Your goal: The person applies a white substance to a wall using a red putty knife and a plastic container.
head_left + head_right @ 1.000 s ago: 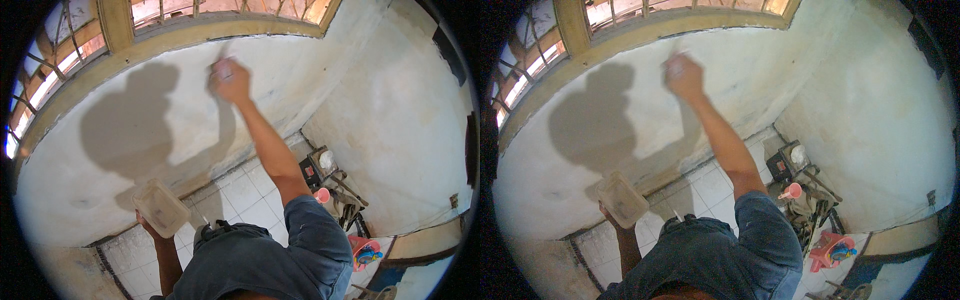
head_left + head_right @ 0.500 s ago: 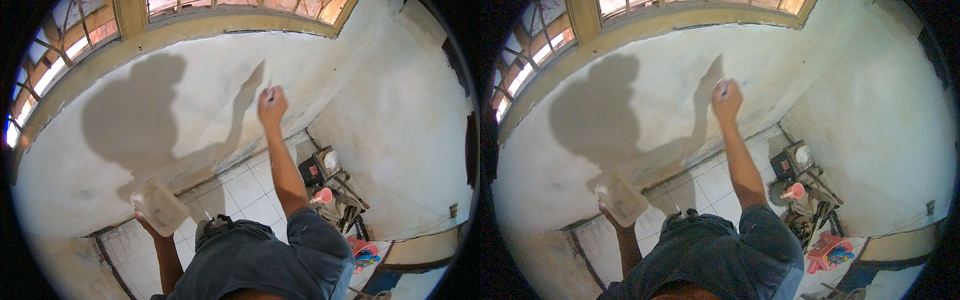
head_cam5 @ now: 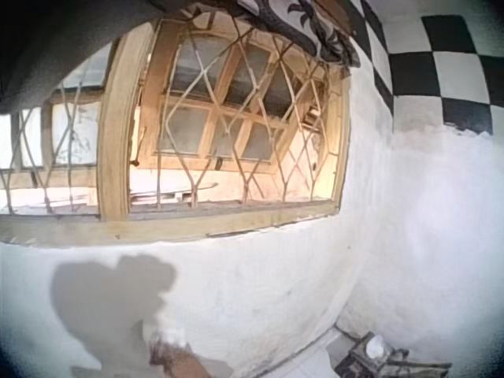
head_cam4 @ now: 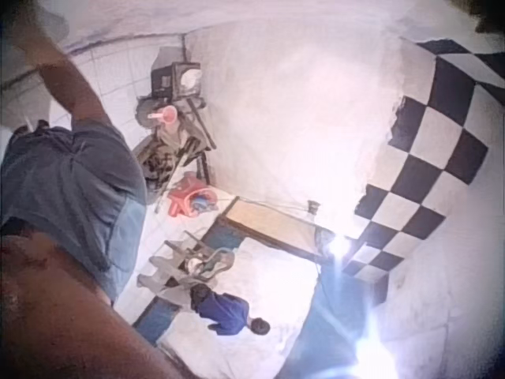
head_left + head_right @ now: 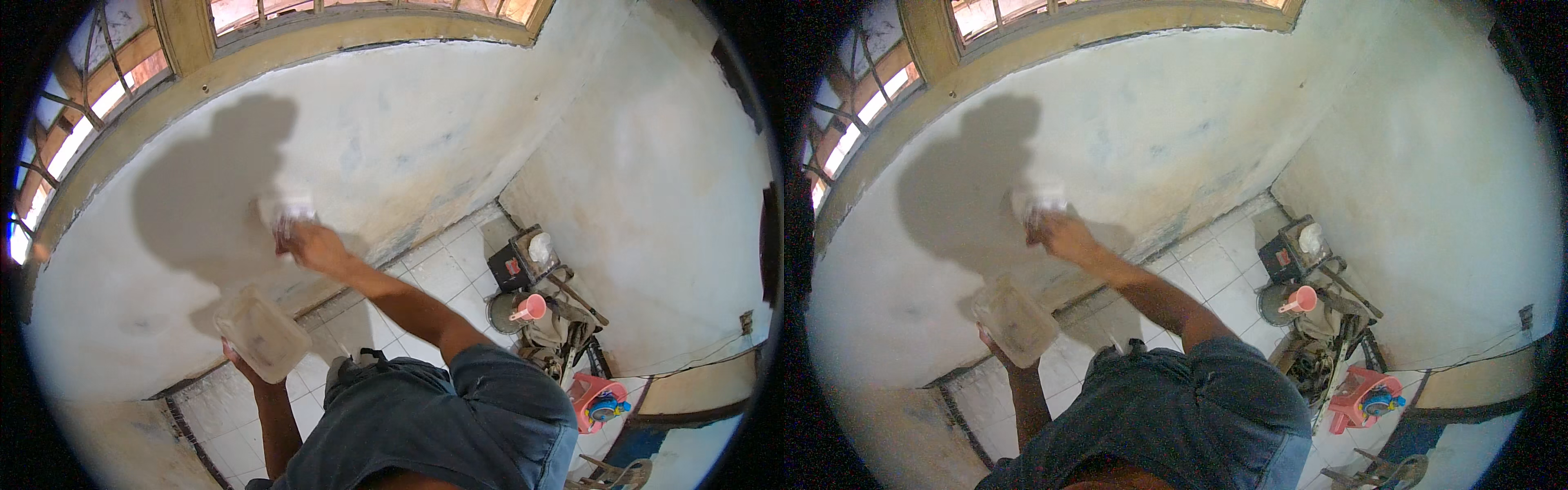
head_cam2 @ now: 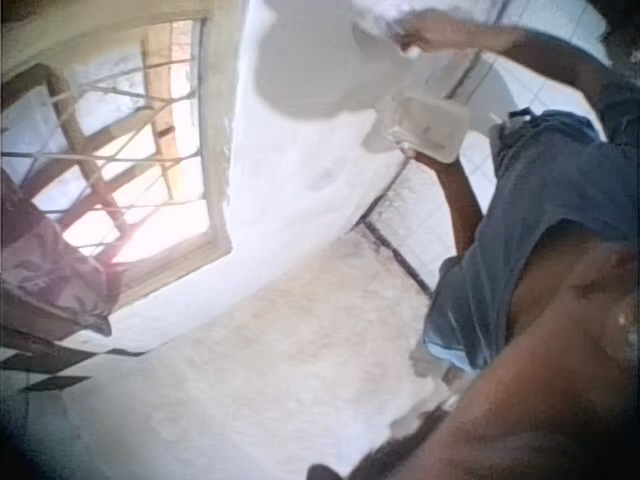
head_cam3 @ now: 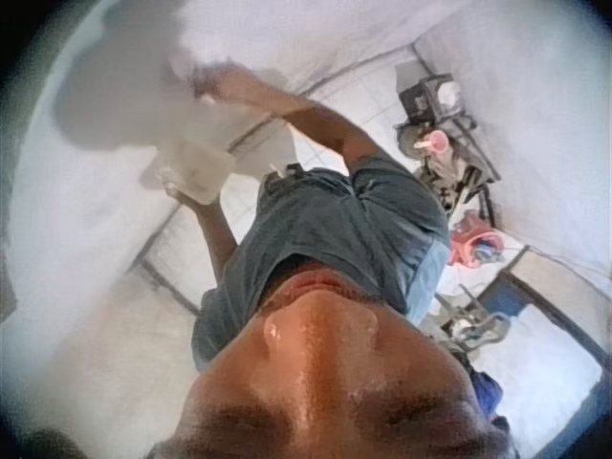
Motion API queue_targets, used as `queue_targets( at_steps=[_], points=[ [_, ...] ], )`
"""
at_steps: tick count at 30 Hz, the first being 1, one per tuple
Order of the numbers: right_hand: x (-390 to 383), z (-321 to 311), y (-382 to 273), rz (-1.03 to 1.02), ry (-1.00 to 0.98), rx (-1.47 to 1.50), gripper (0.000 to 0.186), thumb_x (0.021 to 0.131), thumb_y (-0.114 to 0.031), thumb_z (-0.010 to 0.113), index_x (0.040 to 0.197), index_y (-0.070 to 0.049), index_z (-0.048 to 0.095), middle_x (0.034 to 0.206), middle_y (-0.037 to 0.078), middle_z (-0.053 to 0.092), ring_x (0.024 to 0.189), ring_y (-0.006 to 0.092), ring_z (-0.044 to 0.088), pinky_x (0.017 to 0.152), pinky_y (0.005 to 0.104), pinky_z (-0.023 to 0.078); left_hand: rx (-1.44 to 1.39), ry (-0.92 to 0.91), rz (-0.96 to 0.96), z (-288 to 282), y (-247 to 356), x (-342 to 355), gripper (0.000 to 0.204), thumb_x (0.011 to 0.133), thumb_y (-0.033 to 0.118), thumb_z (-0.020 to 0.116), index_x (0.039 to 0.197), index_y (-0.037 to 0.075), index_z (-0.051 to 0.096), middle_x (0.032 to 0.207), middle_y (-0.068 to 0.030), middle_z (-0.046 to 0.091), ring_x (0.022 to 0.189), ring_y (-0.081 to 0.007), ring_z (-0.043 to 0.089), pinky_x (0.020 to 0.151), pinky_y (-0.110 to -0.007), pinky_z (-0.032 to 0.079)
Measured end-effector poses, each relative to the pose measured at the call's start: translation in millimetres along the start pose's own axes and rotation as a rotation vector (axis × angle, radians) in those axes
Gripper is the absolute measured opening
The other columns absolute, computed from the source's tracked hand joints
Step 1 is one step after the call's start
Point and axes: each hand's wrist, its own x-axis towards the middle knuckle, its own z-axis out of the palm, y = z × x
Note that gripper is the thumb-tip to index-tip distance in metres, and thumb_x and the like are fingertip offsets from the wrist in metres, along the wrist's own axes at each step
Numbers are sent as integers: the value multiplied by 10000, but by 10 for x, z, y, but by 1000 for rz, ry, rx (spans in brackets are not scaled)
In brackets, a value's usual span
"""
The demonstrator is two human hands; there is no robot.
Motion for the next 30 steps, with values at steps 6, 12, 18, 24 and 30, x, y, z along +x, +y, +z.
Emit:
queue_targets(
  at_steps=[6, 12, 18, 24, 30],
  points=[
    [-805, 139, 413, 632, 476, 130, 171, 753, -99, 639, 899, -41, 571, 769, 111, 601, 632, 232, 590, 574, 306, 479, 97, -5, -1, 103, 53, -34, 612, 861, 599, 397, 1265, 143, 458, 1178, -70, 538, 1070, -265, 526, 899, -458, 468],
    [-720, -40, 1040, 1033, 936, 982, 51, 885, -86, 533, 921, -58, 554, 687, 8, 517, 556, 114, 498, 486, 261, 409, 147, 71, 43, 108, 197, -125, 582, 874, 580, 390, 1272, 158, 435, 1184, -64, 527, 1063, -247, 530, 874, -455, 487],
    [79, 30, 957, 985, 1040, 554, 88, 869, -84, 546, 803, -27, 535, 663, 30, 490, 545, 151, 458, 499, 280, 386, 228, -35, 66, 12, 428, -37, 639, 844, 627, 417, 1292, 171, 433, 1244, -66, 495, 1132, -271, 490, 949, -468, 433],
    [429, 59, -650, 344, 407, 349, 145, 672, 31, 601, 760, -43, 512, 656, 158, 497, 561, 298, 496, 543, 346, 422, 114, 11, -20, -273, 570, 75, 731, 807, 665, 447, 1330, 156, 404, 1270, -76, 487, 1122, -292, 498, 943, -490, 426],
    [-596, 287, -407, 688, 546, 605, 48, 844, -66, 565, 806, -50, 543, 743, 45, 577, 598, 131, 556, 556, 270, 473, 107, -97, -32, -371, 607, 150, 705, 820, 651, 440, 1327, 162, 402, 1280, -78, 482, 1131, -286, 495, 941, -486, 435]
  ],
)
